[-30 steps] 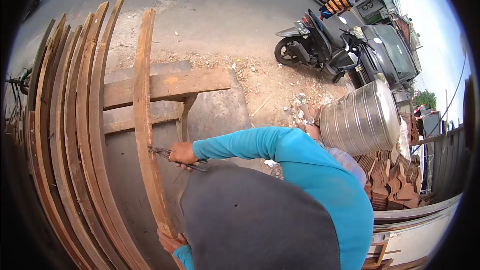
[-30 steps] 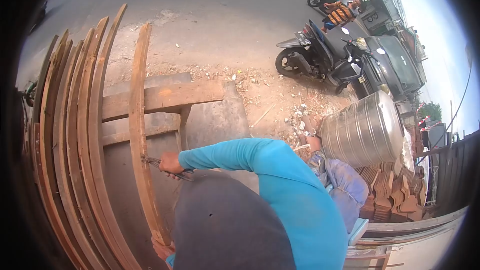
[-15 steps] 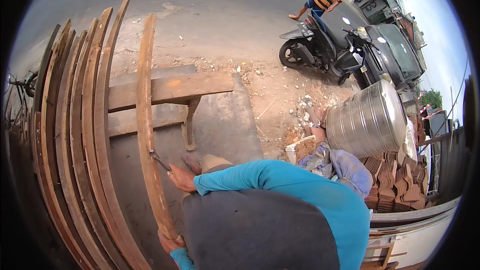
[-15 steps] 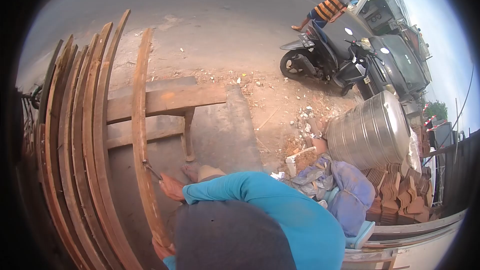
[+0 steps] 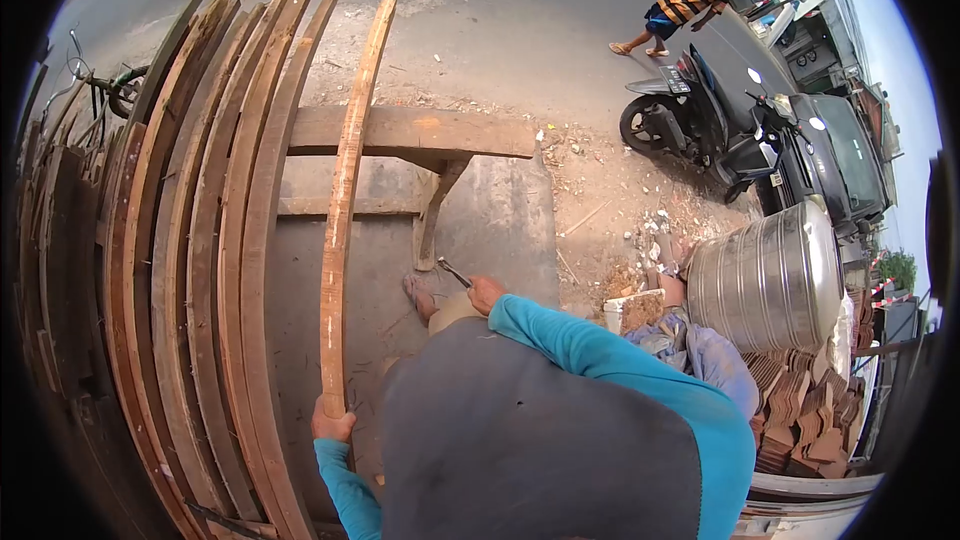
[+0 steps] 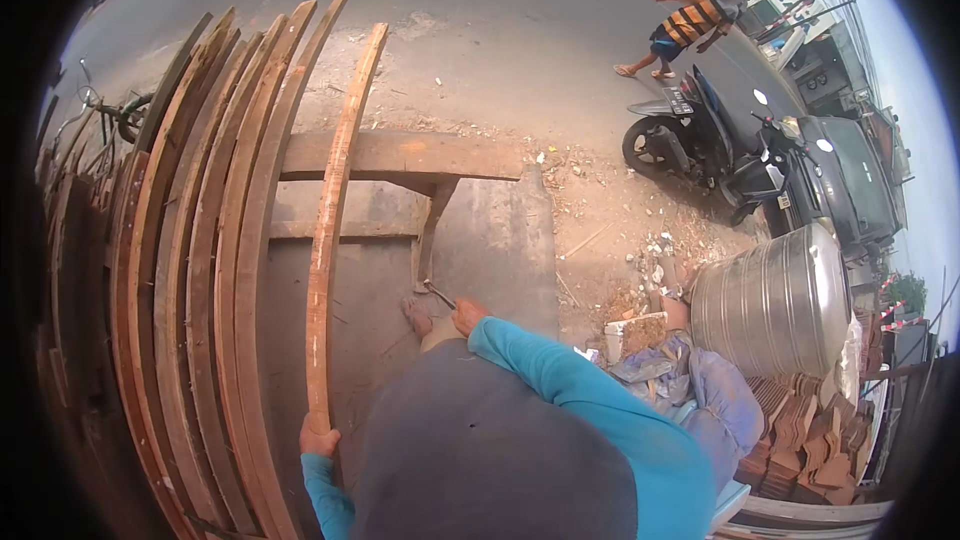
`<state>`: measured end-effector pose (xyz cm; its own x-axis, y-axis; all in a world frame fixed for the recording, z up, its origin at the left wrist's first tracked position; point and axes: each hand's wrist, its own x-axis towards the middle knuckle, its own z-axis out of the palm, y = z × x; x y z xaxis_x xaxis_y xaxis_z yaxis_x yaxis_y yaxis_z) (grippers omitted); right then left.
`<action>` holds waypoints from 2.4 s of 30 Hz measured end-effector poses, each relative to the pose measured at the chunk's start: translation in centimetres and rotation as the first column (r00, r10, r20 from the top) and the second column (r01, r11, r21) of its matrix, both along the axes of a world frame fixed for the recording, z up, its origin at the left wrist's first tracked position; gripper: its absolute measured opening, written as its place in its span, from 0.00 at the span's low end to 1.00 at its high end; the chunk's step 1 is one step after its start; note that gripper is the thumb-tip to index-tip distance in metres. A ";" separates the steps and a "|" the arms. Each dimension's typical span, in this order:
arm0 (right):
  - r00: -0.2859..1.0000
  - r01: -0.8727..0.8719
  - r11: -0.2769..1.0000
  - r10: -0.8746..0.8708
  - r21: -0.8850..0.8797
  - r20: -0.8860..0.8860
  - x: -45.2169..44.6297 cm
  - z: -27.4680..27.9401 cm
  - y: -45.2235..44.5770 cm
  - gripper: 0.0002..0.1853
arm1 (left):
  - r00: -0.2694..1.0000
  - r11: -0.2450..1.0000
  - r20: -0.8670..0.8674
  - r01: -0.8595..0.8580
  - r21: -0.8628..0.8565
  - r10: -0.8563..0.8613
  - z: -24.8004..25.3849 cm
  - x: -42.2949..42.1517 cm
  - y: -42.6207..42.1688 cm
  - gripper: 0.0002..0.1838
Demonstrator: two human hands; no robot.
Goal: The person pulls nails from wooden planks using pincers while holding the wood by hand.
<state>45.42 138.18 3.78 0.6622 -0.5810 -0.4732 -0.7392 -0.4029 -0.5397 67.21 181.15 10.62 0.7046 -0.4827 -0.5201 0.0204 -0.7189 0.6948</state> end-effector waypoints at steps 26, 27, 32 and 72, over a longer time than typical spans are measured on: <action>0.930 0.007 0.999 0.013 0.051 -0.367 -18.5 -10.3 4.1 0.19 | 0.970 0.994 0.228 -0.098 0.056 0.083 2.1 -1.9 -0.9 0.34; 0.933 -0.012 0.999 0.030 0.051 -0.358 -19.3 -11.5 3.4 0.19 | 0.963 0.991 0.256 -0.110 0.073 0.088 2.3 -2.0 -1.1 0.34; 0.934 -0.126 0.986 0.154 0.107 -0.321 -22.3 -12.4 -0.5 0.19 | 0.939 0.988 0.338 -0.114 0.105 0.072 2.7 -2.0 -1.4 0.34; 0.905 -0.079 0.997 0.079 0.017 -0.417 -2.0 -10.2 -4.2 0.24 | 0.999 0.986 -0.029 -0.015 0.164 0.020 5.8 0.1 -1.8 0.40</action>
<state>43.43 133.97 -6.45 0.4478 -0.5352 -0.7163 -0.8627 -0.4691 -0.1889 67.30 179.35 16.38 0.6945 -0.3771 -0.6128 0.0534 -0.8223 0.5666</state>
